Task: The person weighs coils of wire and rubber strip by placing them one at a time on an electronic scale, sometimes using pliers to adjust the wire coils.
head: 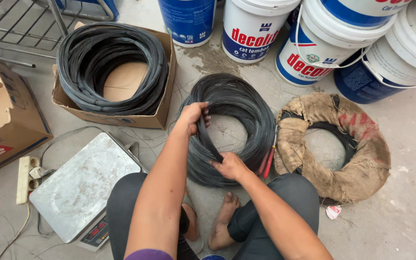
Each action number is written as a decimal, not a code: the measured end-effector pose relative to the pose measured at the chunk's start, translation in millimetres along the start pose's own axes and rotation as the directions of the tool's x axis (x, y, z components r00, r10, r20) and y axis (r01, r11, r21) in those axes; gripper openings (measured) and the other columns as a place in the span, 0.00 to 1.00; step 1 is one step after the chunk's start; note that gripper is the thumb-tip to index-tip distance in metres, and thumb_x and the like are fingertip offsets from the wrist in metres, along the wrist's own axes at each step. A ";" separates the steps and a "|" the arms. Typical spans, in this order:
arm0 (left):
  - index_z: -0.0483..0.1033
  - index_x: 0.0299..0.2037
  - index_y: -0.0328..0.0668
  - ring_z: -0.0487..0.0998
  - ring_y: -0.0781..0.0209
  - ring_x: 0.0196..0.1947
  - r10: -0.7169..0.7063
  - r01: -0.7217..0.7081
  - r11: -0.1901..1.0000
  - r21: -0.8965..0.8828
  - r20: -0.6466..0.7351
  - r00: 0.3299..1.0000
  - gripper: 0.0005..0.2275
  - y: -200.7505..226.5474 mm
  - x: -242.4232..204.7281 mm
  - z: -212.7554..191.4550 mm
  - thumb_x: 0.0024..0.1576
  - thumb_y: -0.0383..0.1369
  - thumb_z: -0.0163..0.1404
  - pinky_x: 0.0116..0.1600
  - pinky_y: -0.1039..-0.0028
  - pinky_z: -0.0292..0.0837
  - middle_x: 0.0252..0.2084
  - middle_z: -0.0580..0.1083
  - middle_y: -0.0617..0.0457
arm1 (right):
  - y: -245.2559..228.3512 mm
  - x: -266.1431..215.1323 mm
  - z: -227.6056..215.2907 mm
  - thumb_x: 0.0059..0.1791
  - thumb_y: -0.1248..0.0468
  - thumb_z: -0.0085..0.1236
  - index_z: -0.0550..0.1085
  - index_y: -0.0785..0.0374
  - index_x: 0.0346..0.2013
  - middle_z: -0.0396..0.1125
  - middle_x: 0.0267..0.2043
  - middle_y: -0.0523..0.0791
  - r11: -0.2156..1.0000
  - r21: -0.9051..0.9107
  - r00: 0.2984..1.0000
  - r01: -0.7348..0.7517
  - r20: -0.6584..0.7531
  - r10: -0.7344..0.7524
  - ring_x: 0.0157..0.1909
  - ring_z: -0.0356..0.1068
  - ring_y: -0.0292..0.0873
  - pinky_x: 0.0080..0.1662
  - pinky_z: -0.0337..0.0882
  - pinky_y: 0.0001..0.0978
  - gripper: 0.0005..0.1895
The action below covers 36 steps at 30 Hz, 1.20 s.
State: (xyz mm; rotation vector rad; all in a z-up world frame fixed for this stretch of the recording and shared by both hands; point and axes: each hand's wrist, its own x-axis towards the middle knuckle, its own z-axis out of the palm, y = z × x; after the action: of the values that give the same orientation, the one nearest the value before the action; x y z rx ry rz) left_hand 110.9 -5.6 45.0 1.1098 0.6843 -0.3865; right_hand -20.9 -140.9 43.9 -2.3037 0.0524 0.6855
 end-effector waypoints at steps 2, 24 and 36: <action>0.70 0.19 0.35 0.69 0.62 0.13 0.021 -0.019 0.999 0.048 -0.042 0.999 0.08 -15.1 4.2 -7.7 0.48 0.30 0.49 0.17 0.70 0.70 0.15 0.65 0.52 | -5.3 -6.0 -0.9 0.36 0.48 0.56 0.73 0.57 0.18 0.67 0.19 0.49 1.000 -0.027 0.999 -0.011 0.034 0.012 0.31 0.69 0.49 0.32 0.65 0.35 0.15; 0.61 0.56 0.27 0.56 0.40 0.61 0.110 -0.126 0.991 -0.049 -0.254 0.961 0.29 4.9 -81.7 -22.9 0.45 0.38 0.49 0.60 0.58 0.56 0.59 0.59 0.32 | 9.4 23.2 27.9 0.40 0.51 0.56 0.74 0.52 0.30 0.69 0.30 0.47 0.993 -0.073 0.983 0.091 -0.153 -0.102 0.42 0.68 0.51 0.41 0.68 0.42 0.11; 0.59 0.51 0.38 0.70 0.43 0.49 0.126 0.219 0.700 0.679 -0.420 0.899 0.19 -111.1 -62.2 -57.3 0.49 0.31 0.39 0.52 0.59 0.66 0.46 0.69 0.40 | -20.5 14.9 -0.7 0.40 0.50 0.54 0.73 0.53 0.31 0.69 0.32 0.49 0.966 -0.257 0.996 0.020 -0.077 -0.041 0.45 0.68 0.52 0.43 0.68 0.42 0.13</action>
State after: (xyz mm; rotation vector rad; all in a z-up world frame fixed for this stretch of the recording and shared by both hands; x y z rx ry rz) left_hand -19.5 -1.8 -4.7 1.9807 1.0040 -0.4700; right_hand -3.1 -123.9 50.0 -2.5747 -0.0364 0.6109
